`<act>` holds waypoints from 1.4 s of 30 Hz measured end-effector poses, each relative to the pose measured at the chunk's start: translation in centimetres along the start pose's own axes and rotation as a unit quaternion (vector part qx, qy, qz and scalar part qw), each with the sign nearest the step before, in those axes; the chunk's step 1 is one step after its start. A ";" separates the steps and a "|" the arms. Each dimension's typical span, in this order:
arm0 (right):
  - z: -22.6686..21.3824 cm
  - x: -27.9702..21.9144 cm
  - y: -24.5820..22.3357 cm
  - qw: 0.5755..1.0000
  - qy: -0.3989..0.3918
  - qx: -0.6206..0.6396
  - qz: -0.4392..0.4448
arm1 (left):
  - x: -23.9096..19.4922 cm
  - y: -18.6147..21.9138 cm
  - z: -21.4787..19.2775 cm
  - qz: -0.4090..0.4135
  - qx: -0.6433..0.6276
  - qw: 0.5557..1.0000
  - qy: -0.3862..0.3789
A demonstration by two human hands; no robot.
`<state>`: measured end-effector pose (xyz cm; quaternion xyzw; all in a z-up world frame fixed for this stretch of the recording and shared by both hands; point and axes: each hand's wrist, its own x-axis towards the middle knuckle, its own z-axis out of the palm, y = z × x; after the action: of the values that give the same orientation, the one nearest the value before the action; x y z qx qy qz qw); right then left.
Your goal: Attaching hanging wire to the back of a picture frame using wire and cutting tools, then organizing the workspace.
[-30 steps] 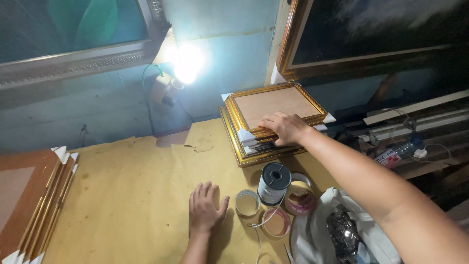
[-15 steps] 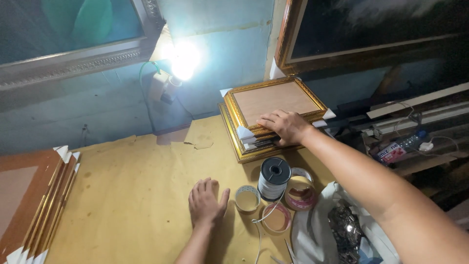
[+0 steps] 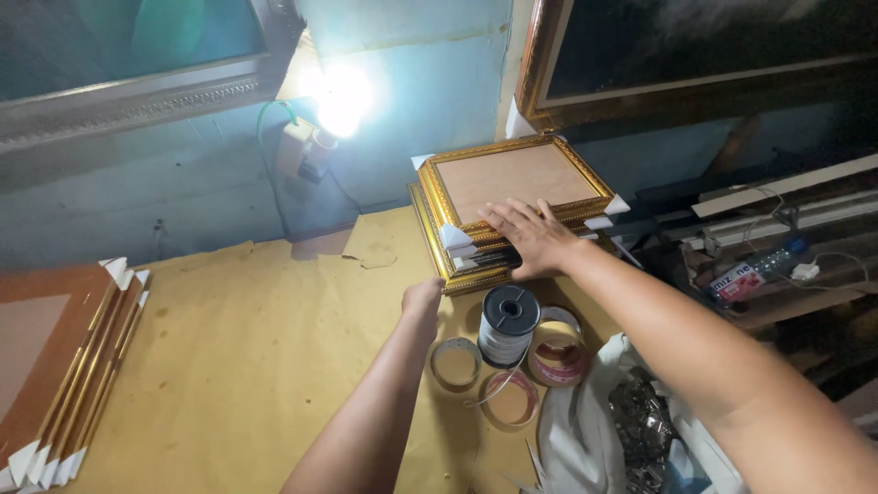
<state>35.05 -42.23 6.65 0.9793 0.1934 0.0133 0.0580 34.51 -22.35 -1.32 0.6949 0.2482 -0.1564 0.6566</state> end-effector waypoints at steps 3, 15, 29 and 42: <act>0.7 0.7 1.4 1.000 0.012 0.002 -0.013 | -2.0 1.8 -1.2 -0.014 -0.113 0.983 -0.144; -1.1 0.9 1.4 0.999 0.015 0.030 -0.028 | -1.6 3.9 -1.3 -0.045 -0.288 0.937 -0.192; -0.6 0.5 0.4 0.999 0.033 0.027 -0.019 | 3.7 1.9 3.2 -0.114 -0.142 0.970 -0.159; 0.5 0.3 0.4 0.998 0.054 -0.001 -0.010 | -1.4 4.3 3.3 -0.080 -0.231 0.969 -0.026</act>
<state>35.53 -42.49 6.23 0.9751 0.2060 0.0658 0.0484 36.10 -25.90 2.72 0.4984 0.3150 -0.1648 0.7907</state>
